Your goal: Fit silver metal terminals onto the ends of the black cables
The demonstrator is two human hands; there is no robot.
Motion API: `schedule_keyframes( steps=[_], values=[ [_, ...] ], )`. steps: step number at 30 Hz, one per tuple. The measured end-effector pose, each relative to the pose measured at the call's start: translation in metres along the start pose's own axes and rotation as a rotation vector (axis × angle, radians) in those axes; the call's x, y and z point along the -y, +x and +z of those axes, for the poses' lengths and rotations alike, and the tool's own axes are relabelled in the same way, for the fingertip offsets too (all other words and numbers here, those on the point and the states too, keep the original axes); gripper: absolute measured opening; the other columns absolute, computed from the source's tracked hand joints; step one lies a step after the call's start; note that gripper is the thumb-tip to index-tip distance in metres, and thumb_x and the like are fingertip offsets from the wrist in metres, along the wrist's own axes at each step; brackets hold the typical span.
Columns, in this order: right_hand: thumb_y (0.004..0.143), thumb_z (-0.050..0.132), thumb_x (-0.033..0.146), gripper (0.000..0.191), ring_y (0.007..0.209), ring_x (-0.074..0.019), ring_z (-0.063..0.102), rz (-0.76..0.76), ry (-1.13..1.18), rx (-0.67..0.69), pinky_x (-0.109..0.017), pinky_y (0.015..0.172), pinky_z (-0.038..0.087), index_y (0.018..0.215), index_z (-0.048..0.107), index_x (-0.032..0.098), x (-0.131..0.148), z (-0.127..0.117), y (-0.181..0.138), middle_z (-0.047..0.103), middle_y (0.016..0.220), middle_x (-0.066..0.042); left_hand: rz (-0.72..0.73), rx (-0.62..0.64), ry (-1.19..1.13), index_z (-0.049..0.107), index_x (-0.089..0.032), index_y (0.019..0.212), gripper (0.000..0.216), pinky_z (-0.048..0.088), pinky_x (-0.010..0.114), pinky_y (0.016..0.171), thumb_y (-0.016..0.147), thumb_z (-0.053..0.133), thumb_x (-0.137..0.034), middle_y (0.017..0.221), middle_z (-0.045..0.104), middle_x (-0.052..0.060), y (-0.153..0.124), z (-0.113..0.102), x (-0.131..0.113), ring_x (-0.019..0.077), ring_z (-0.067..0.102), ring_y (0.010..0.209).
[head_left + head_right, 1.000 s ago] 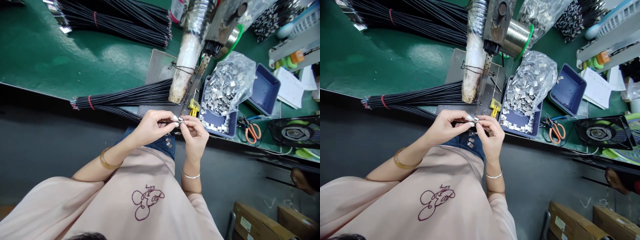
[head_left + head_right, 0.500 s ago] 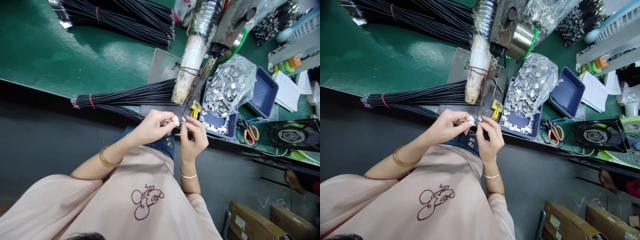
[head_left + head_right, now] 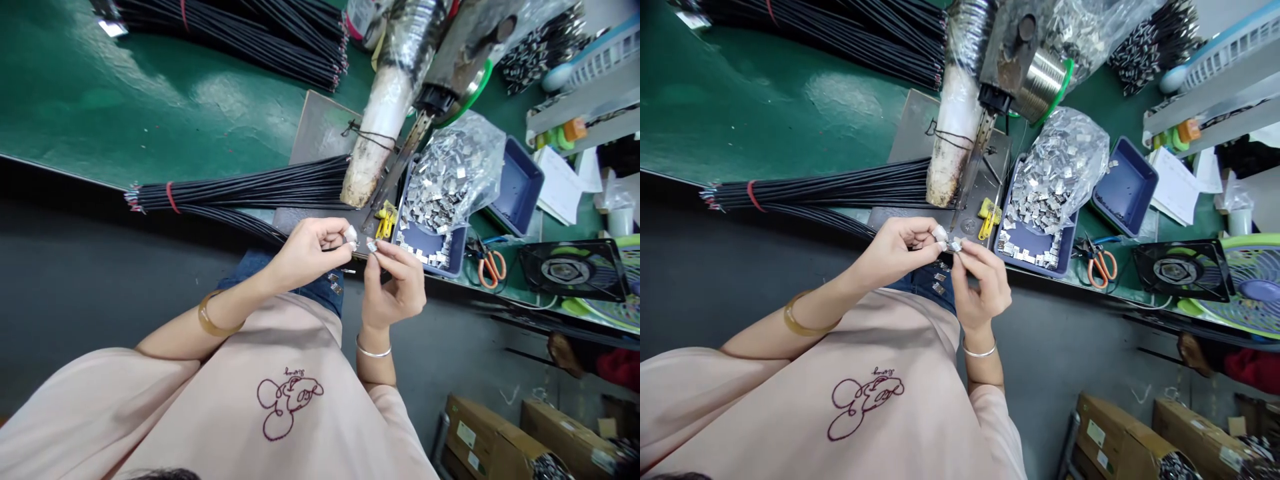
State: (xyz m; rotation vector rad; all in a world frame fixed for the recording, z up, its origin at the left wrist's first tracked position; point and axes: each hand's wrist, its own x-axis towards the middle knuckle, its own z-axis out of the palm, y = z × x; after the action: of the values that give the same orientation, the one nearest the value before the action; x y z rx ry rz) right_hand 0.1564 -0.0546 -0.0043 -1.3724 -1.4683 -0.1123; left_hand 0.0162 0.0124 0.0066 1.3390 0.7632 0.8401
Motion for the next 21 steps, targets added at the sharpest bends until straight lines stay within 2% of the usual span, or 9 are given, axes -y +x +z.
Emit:
schedule_keyframes(
  steps=[2, 5, 8, 12, 16, 18, 21],
  values=[
    [0.085, 0.07, 0.013, 0.021, 0.09, -0.017, 0.076, -0.055, -0.008, 0.04, -0.036, 0.082, 0.065, 0.1, 0.07, 0.028, 0.0, 0.0, -0.002, 0.077, 0.101, -0.001, -0.005, -0.013, -0.009, 0.056, -0.015, 0.07, 0.011, 0.022, 0.021, 0.048, 0.08, 0.061, -0.016, 0.053, 0.033, -0.008, 0.0, 0.0, 0.0, 0.005, 0.027, 0.05],
    [0.088, 0.066, 0.014, 0.017, 0.092, -0.0165, 0.075, 0.063, 0.071, 0.042, -0.035, 0.081, 0.065, 0.099, 0.068, 0.026, -0.003, 0.001, -0.004, 0.077, 0.099, -0.001, -0.017, -0.036, 0.001, 0.058, -0.015, 0.069, 0.013, 0.02, 0.022, 0.048, 0.081, 0.06, -0.018, 0.053, 0.033, -0.007, 0.0, -0.001, 0.0, 0.0051, 0.026, 0.05],
    [0.09, 0.064, 0.018, 0.009, 0.095, -0.0178, 0.075, 0.154, 0.099, 0.059, -0.038, 0.082, 0.066, 0.096, 0.064, 0.024, -0.006, 0.003, -0.004, 0.076, 0.102, -0.003, -0.014, -0.057, 0.027, 0.06, -0.014, 0.067, 0.018, 0.024, 0.022, 0.049, 0.084, 0.06, -0.021, 0.056, 0.041, -0.004, 0.0, -0.002, 0.001, 0.0061, 0.033, 0.052],
    [0.089, 0.065, 0.016, 0.011, 0.097, -0.0172, 0.076, 0.022, 0.025, 0.104, -0.037, 0.083, 0.067, 0.095, 0.065, 0.025, -0.009, 0.006, -0.005, 0.076, 0.107, -0.004, -0.008, -0.088, 0.04, 0.062, -0.013, 0.067, 0.02, 0.031, 0.023, 0.052, 0.084, 0.061, -0.024, 0.061, 0.051, -0.001, 0.001, -0.002, 0.002, 0.0078, 0.041, 0.056],
    [0.085, 0.068, 0.011, 0.018, 0.097, -0.017, 0.076, -0.113, -0.055, 0.094, -0.032, 0.081, 0.067, 0.097, 0.065, 0.025, -0.01, 0.008, -0.007, 0.077, 0.109, -0.005, -0.015, -0.105, 0.04, 0.062, -0.013, 0.066, 0.019, 0.029, 0.023, 0.05, 0.082, 0.061, -0.022, 0.059, 0.047, -0.002, 0.002, 0.001, 0.002, 0.0072, 0.038, 0.054],
    [0.086, 0.068, 0.012, 0.019, 0.097, -0.0171, 0.077, -0.133, -0.059, 0.085, -0.032, 0.081, 0.067, 0.099, 0.064, 0.026, -0.011, 0.008, -0.008, 0.078, 0.11, -0.004, -0.004, -0.12, 0.048, 0.061, -0.014, 0.065, 0.017, 0.026, 0.023, 0.049, 0.08, 0.061, -0.021, 0.056, 0.042, -0.003, 0.002, 0.002, 0.002, 0.0064, 0.033, 0.052],
    [0.089, 0.065, 0.015, 0.016, 0.102, -0.0188, 0.076, -0.073, -0.011, 0.083, -0.036, 0.082, 0.068, 0.101, 0.063, 0.026, -0.013, 0.008, -0.009, 0.075, 0.12, -0.005, 0.008, -0.157, 0.047, 0.059, -0.014, 0.062, 0.017, 0.022, 0.023, 0.047, 0.078, 0.062, -0.019, 0.055, 0.036, -0.005, 0.004, 0.005, 0.003, 0.0057, 0.028, 0.051]
  ],
)
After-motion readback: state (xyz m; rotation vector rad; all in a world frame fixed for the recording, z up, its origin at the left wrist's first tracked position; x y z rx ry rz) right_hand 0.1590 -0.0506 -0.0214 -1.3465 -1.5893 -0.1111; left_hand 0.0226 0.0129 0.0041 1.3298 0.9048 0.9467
